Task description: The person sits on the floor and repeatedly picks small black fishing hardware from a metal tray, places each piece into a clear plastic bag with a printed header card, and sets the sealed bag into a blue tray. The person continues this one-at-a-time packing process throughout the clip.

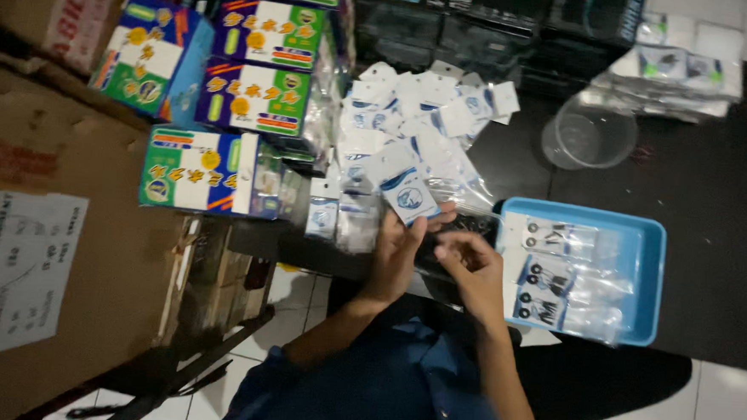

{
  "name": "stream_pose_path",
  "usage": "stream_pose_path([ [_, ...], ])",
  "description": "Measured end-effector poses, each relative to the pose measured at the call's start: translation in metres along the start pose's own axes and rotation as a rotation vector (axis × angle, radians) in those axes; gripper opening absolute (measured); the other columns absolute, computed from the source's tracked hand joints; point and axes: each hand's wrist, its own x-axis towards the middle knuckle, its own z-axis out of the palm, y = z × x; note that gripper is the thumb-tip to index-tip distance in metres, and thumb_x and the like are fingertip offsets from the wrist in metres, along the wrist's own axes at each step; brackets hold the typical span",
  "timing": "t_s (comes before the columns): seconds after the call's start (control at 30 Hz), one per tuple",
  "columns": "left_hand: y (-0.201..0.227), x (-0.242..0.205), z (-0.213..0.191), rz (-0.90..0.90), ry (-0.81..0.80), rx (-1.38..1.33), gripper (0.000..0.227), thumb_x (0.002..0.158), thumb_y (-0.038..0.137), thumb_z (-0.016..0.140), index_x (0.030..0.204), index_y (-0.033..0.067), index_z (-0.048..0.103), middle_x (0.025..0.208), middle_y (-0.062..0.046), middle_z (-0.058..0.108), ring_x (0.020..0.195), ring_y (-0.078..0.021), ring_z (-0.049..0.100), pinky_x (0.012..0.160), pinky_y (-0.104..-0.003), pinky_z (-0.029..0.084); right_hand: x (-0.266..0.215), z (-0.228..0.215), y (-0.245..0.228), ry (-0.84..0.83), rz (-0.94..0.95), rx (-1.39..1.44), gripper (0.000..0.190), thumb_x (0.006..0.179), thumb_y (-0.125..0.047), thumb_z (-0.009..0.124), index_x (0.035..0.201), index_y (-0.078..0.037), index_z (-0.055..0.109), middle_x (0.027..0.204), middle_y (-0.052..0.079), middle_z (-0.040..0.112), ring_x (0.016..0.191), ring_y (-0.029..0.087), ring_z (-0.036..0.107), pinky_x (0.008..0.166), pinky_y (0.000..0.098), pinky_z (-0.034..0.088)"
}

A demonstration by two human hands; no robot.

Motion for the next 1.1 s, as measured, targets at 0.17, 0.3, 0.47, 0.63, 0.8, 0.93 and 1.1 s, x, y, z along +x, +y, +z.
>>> stream_pose_path([
  [0.17, 0.002, 0.001, 0.021, 0.06, -0.05, 0.021, 0.053, 0.108, 0.035, 0.04, 0.132, -0.0122, 0.039, 0.134, -0.035, 0.058, 0.124, -0.043, 0.061, 0.102, -0.048, 0.048, -0.005, -0.012, 0.002, 0.07, 0.049, 0.123, 0.018, 0.079, -0.007, 0.088, 0.093, -0.001, 0.077, 0.08, 0.009, 0.073, 0.078, 0.012, 0.067, 0.075, 0.0294, 0.055],
  [0.3, -0.016, 0.005, 0.021, 0.175, 0.055, -0.056, 0.038, 0.11, 0.025, 0.036, 0.115, -0.0089, 0.052, 0.104, -0.023, 0.065, 0.104, -0.0357, 0.068, 0.095, -0.043, 0.053, -0.006, -0.015, 0.01, 0.088, 0.033, 0.176, 0.012, 0.081, -0.001, 0.085, 0.088, 0.001, 0.077, 0.074, 0.01, 0.071, 0.072, 0.012, 0.068, 0.071, 0.028, 0.056],
  [0.47, -0.022, 0.007, 0.019, 0.194, 0.051, -0.11, 0.03, 0.11, 0.022, 0.035, 0.11, -0.0067, 0.044, 0.091, -0.015, 0.052, 0.092, -0.0309, 0.061, 0.091, -0.041, 0.05, -0.006, -0.018, 0.028, 0.094, 0.039, 0.224, 0.011, 0.082, -0.001, 0.084, 0.089, 0.002, 0.076, 0.073, 0.012, 0.07, 0.068, 0.014, 0.068, 0.07, 0.0275, 0.055],
  [0.63, -0.023, 0.009, 0.013, 0.081, 0.038, -0.158, 0.032, 0.112, 0.026, 0.03, 0.111, -0.0017, 0.047, 0.094, -0.008, 0.048, 0.097, -0.0223, 0.055, 0.092, -0.033, 0.047, -0.009, -0.015, 0.023, 0.065, 0.019, 0.343, 0.012, 0.083, -0.001, 0.08, 0.092, 0.004, 0.074, 0.074, 0.014, 0.07, 0.067, 0.017, 0.069, 0.067, 0.0282, 0.053],
  [0.8, -0.052, 0.011, -0.006, -0.086, -0.083, -0.325, 0.041, 0.109, 0.04, 0.034, 0.125, 0.0037, 0.042, 0.103, -0.007, 0.047, 0.107, -0.0266, 0.058, 0.1, -0.039, 0.047, -0.013, -0.016, 0.015, -0.207, -0.041, 0.472, 0.044, 0.085, -0.007, 0.075, 0.124, 0.012, 0.067, 0.082, 0.018, 0.07, 0.065, 0.018, 0.061, 0.066, 0.0357, 0.054],
  [0.93, -0.058, 0.015, -0.009, -0.087, -0.128, -0.383, 0.037, 0.11, 0.043, 0.033, 0.126, 0.0096, 0.036, 0.103, -0.004, 0.044, 0.108, -0.023, 0.056, 0.101, -0.035, 0.044, -0.015, -0.022, 0.004, -0.392, -0.105, 0.379, 0.063, 0.082, -0.001, 0.075, 0.142, 0.001, 0.055, 0.084, 0.021, 0.072, 0.067, 0.024, 0.073, 0.07, 0.0348, 0.058],
  [1.1, -0.055, 0.015, -0.01, -0.151, -0.165, -0.509, 0.045, 0.107, 0.053, 0.032, 0.128, 0.013, 0.034, 0.104, -0.006, 0.047, 0.112, -0.0272, 0.058, 0.105, -0.041, 0.043, -0.017, -0.022, -0.01, -0.447, -0.168, 0.119, 0.084, 0.08, 0.005, 0.077, 0.155, -0.006, 0.041, 0.084, 0.01, 0.075, 0.074, 0.013, 0.069, 0.076, 0.0343, 0.057],
])
